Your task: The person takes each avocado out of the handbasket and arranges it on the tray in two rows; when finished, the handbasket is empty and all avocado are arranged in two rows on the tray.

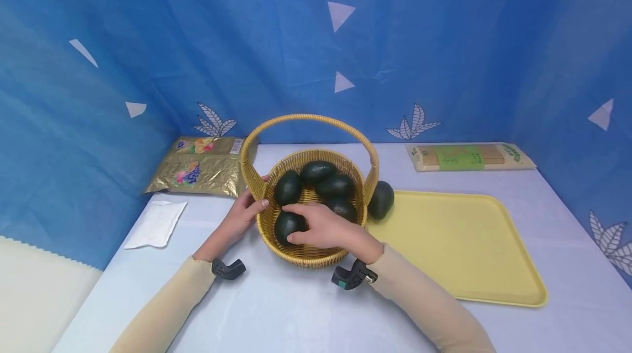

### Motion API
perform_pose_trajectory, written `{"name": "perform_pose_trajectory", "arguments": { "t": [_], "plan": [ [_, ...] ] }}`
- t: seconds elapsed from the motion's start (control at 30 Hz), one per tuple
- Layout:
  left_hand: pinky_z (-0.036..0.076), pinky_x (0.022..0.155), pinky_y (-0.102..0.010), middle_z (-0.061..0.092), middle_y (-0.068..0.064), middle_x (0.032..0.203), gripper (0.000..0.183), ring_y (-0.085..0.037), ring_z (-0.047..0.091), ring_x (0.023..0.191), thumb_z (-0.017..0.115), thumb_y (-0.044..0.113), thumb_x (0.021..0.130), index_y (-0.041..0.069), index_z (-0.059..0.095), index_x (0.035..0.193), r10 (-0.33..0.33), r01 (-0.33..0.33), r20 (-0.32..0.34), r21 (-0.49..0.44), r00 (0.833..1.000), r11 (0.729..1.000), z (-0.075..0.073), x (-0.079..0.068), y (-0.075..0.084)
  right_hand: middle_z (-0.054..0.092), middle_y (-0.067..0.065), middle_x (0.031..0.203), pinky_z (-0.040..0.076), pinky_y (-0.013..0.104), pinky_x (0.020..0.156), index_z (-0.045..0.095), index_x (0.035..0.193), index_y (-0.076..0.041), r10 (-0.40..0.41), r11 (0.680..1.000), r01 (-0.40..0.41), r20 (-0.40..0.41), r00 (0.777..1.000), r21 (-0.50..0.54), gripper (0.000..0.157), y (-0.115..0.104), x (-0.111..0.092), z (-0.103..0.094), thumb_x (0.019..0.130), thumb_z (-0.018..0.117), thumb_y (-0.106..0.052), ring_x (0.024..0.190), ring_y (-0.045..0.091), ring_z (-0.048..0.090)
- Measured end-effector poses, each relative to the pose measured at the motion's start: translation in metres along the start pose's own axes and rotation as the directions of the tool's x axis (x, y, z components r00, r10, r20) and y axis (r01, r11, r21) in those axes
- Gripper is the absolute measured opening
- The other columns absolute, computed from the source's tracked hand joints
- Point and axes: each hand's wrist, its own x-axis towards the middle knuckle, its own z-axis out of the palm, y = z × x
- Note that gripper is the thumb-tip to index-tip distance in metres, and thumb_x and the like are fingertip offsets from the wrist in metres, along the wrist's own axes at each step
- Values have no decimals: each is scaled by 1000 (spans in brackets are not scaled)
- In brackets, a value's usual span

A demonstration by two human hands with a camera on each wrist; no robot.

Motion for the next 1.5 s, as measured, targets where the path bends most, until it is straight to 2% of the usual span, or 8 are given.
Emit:
{"name": "perform_pose_trajectory", "arguments": {
  "t": [0.13, 0.23, 0.37, 0.67, 0.93, 1.17, 1.3, 1.5],
  "plan": [
    [53, 99, -38, 46, -19, 155, 64, -36, 50, 137, 59, 20, 102, 24, 33, 160, -1, 1, -2, 0, 1000, 1000, -1, -1, -1, 60, 8, 138, 49, 34, 81, 50, 150, -19, -35, 999, 35, 19, 999, 5, 60, 2, 2, 1, 95, 70, -31, 93, 15, 57],
    [52, 99, -38, 47, -19, 155, 64, -35, 50, 137, 59, 21, 102, 24, 33, 160, 6, -6, -1, 1, 1000, 1000, -1, -1, -2, 58, 6, 145, 51, 40, 94, 52, 148, -20, -85, 996, 84, 44, 995, 14, 56, 3, 1, 2, 95, 69, -29, 112, 21, 60],
    [53, 98, -38, 48, -19, 154, 63, -36, 51, 136, 59, 20, 102, 24, 33, 160, 19, -19, 0, 6, 1000, 1000, -1, 0, -2, 56, 6, 148, 47, 46, 107, 55, 146, -20, -143, 990, 144, 84, 986, -1, 52, 3, 0, 3, 96, 68, -27, 132, 24, 56],
    [51, 99, -37, 47, -19, 155, 63, -35, 50, 137, 59, 18, 102, 23, 34, 160, 16, -16, -3, 4, 1000, 1000, 0, -1, -2, 62, 4, 136, 49, 41, 101, 60, 132, -19, -146, 989, 147, 62, 987, -7, 40, 3, -2, 5, 94, 70, -26, 120, 20, 58],
    [51, 97, -30, 47, -19, 155, 63, -35, 50, 137, 59, 18, 102, 22, 34, 159, 19, -19, -3, -1, 1000, 1000, 0, -1, -1, 64, 6, 131, 49, 44, 101, 62, 127, -17, -147, 989, 147, 24, 989, -15, 34, 5, -2, 6, 93, 68, -18, 120, 24, 57],
    [50, 94, -25, 47, -20, 155, 63, -35, 50, 137, 58, 18, 102, 23, 34, 160, 22, -22, -2, 5, 1000, 1000, 0, -1, -1, 64, 7, 139, 47, 47, 106, 67, 134, -18, -153, 986, 156, 43, 987, -66, 41, 4, -4, 5, 95, 58, -12, 127, 27, 56],
    [51, 94, -28, 48, -20, 154, 63, -34, 51, 136, 58, 18, 102, 23, 34, 160, 14, -14, -6, 12, 1000, 1000, 0, -1, -1, 65, 5, 138, 47, 47, 106, 66, 134, -17, -139, 988, 140, 33, 990, -62, 41, 4, -3, 6, 93, 61, -15, 126, 26, 57],
    [51, 99, -35, 45, -18, 157, 63, -33, 48, 138, 58, 20, 102, 23, 33, 160, -2, 2, -8, 22, 1000, 1000, 0, -1, -1, 65, 2, 135, 48, 40, 98, 65, 134, -19, -110, 993, 110, 21, 994, -33, 50, 6, -3, 5, 84, 69, -17, 117, 21, 58]
  ]
}}
